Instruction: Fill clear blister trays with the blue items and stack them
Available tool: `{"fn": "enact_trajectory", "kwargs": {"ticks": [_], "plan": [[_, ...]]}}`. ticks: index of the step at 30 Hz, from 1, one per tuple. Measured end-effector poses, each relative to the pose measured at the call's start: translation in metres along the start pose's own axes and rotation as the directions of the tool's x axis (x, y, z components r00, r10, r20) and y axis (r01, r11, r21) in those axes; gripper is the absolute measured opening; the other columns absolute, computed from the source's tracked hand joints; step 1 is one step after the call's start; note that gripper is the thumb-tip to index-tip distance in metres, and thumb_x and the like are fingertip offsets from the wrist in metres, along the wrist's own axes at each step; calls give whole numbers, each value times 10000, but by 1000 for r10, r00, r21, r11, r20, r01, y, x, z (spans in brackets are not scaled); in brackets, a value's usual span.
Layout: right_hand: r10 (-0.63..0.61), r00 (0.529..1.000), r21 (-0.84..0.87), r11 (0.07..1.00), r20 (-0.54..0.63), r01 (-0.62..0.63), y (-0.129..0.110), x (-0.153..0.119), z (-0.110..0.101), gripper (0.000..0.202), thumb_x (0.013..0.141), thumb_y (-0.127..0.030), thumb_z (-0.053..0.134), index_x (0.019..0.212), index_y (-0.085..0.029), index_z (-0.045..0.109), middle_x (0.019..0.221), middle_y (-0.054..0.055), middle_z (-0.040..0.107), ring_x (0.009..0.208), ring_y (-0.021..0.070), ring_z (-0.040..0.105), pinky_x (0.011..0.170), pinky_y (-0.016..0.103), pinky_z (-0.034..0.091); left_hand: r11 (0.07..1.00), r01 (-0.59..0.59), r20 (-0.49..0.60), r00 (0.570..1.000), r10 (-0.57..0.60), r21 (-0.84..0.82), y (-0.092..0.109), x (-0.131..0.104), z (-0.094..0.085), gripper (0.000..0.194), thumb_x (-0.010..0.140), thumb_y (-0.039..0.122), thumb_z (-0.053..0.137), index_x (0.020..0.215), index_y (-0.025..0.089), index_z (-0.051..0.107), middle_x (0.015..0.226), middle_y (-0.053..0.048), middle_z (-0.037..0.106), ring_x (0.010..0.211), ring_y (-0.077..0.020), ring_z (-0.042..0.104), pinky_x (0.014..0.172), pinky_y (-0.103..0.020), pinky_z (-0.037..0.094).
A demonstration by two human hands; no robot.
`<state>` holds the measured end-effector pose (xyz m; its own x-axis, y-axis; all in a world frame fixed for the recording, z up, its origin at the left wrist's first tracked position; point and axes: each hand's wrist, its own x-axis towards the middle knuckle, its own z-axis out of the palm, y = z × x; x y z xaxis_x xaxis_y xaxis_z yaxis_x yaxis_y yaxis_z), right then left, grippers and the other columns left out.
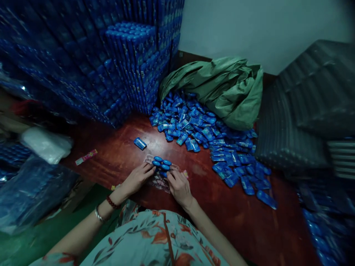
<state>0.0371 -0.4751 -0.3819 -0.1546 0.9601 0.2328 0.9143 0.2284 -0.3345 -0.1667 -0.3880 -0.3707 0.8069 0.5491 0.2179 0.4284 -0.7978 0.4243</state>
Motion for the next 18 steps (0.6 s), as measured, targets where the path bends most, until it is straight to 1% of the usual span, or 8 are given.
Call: {"fn": "enact_trajectory", "kwargs": {"ticks": [4,6,7,9,11,13,16,18], "plan": [[-14,993,-124,992,119,28,-19,18,-13,217,868,-91,452,986,-192,603,858,77,597,772,193,543,724,323,424,1000,-19,69,997,20,-6,3,4,1,348,915,151,354,1214,195,527,1151,-114,590,1108,-217,520,913,-399,489],[-2,989,-159,987,147,26,-30,28,-14,235,854,-77,472,1030,-189,581,891,88,595,812,209,550,753,346,438,1000,-23,57,998,24,-6,3,4,6,357,907,149,371,1222,213,526,1163,-104,588,1125,-217,515,922,-399,487],[2,989,-172,985,151,24,-34,31,-13,248,848,-75,483,1056,-184,568,904,93,594,830,215,555,765,356,445,1000,-28,24,999,28,-1,2,3,10,364,905,149,377,1229,222,524,1164,-102,589,1126,-219,516,922,-397,489],[0,989,-201,979,147,30,-37,36,-10,253,846,-87,499,1078,-172,551,911,96,593,843,216,563,771,360,461,999,-45,-85,995,46,16,-2,-2,18,392,902,146,379,1261,238,506,1162,-107,590,1123,-224,520,916,-396,490],[-15,990,-229,972,143,48,-34,37,-8,235,857,-107,496,1078,-169,547,906,83,595,839,207,570,768,348,473,998,-54,-203,977,61,43,-5,-8,27,449,898,138,384,1322,267,454,1166,-112,582,1108,-229,527,895,-386,494],[-29,993,-234,971,117,56,-27,34,-7,263,878,-129,477,1132,-173,529,915,66,600,845,195,572,767,326,477,995,-12,-290,956,39,94,-9,-13,34,514,890,129,396,1370,310,393,1193,-113,560,1082,-234,539,862,-371,498],[-45,998,-207,977,34,51,-14,26,-6,316,909,-154,433,1215,-186,503,924,60,607,831,179,561,723,297,466,985,74,-359,933,-14,154,-12,-16,43,541,886,138,396,1380,358,366,1220,-102,547,1046,-237,560,821,-349,493],[-48,999,-202,979,-24,42,-9,24,-4,298,920,-166,413,1188,-200,541,892,64,608,805,180,549,680,298,444,987,72,-375,927,-12,146,-15,-12,46,512,894,155,392,1365,356,393,1184,-94,573,1012,-226,576,798,-330,493]]}}
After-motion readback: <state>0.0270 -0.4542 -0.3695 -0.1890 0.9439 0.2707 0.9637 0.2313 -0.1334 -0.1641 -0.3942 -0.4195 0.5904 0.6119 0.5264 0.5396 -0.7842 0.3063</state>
